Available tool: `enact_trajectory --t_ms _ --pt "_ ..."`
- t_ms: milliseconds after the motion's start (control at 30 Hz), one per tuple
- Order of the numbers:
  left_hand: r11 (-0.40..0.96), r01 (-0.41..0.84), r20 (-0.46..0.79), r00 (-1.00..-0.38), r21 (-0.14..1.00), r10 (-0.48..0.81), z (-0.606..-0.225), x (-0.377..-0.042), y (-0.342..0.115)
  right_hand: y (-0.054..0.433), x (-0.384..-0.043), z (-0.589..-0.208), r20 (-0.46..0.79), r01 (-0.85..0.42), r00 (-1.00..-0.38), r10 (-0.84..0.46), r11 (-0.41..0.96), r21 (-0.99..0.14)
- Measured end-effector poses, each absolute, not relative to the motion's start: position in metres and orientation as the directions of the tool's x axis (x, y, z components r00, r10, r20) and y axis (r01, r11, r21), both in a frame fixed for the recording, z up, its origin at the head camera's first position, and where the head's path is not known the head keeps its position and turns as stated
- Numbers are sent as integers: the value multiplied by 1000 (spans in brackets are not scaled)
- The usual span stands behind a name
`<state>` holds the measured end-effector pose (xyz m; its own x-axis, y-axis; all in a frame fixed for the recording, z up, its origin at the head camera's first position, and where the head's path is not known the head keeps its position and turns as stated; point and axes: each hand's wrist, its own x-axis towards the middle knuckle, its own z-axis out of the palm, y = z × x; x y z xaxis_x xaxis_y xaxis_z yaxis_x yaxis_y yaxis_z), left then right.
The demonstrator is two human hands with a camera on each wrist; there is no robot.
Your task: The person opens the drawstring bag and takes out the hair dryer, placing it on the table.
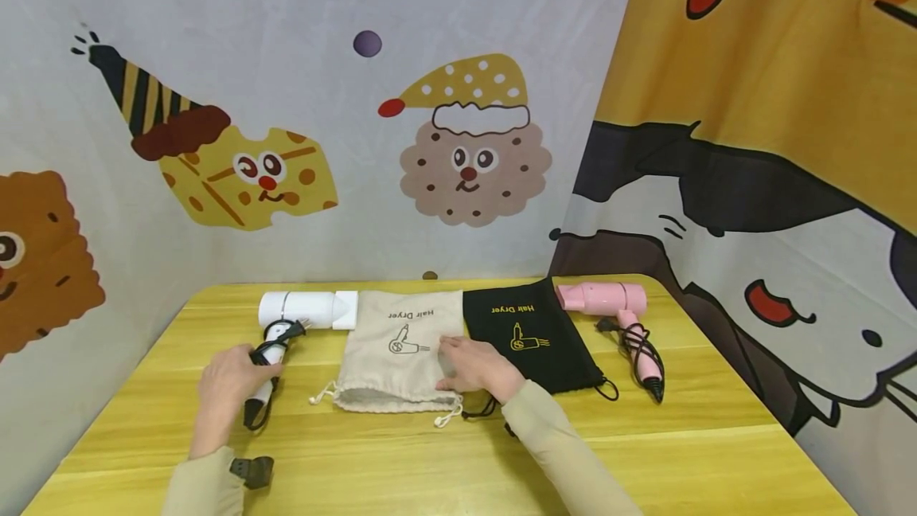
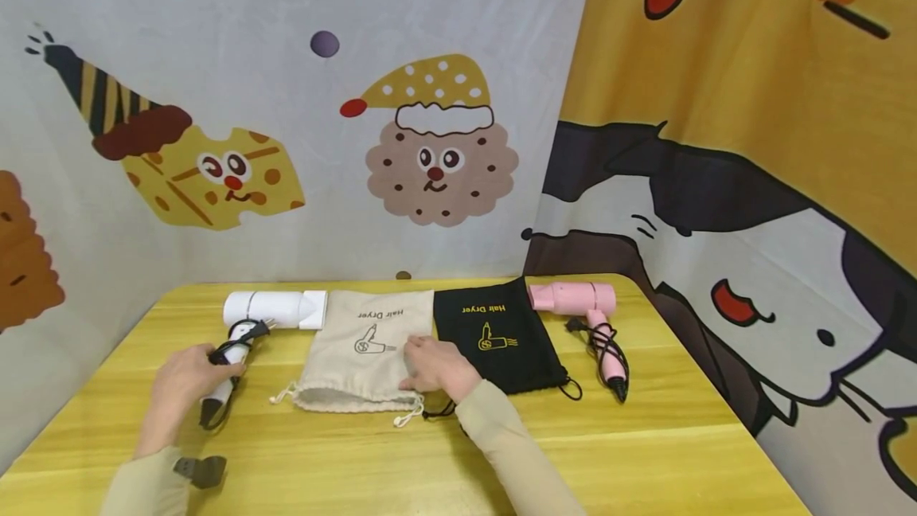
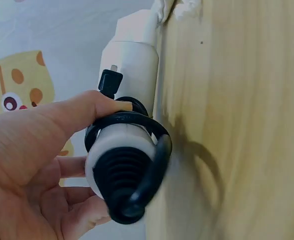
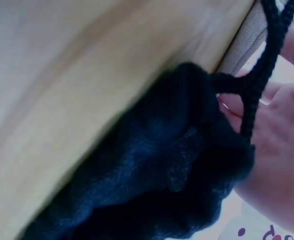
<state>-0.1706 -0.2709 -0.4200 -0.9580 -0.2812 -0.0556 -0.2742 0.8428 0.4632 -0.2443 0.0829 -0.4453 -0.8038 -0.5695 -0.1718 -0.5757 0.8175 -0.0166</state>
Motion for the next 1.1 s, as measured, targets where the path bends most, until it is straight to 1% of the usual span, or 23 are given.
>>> enact_trajectory --t_ms 233,467,633,733,800,933,1000,1100 --pt "836 -294 -66 -952 463 -298 -427 -171 -273 83 -242 -444 -166 -573 -808 -566 819 -4" --pt "838 -313 -87 -948 446 -308 -425 -172 -272 82 -239 -441 -166 -569 -811 -561 822 6" --pt "858 -318 -93 -947 403 -307 -419 -169 -268 81 -238 -440 -156 -566 -815 -558 824 6" --pt "874 -318 -64 -946 368 -317 -417 -166 -263 81 -237 -441 -154 -560 -819 -553 828 5" --pt "880 -315 -15 -943 356 -332 -416 -164 -257 81 -237 -441 -152 -559 -820 -551 829 9" --pt "889 -295 167 -914 349 -369 -412 -164 -242 85 -238 -440 -110 -583 -808 -579 813 5" --pt "902 -257 282 -889 347 -362 -408 -168 -232 89 -238 -439 -69 -595 -800 -595 803 -27" --pt "918 -162 427 -847 362 -318 -404 -178 -211 97 -242 -439 41 -619 -785 -618 780 -89"
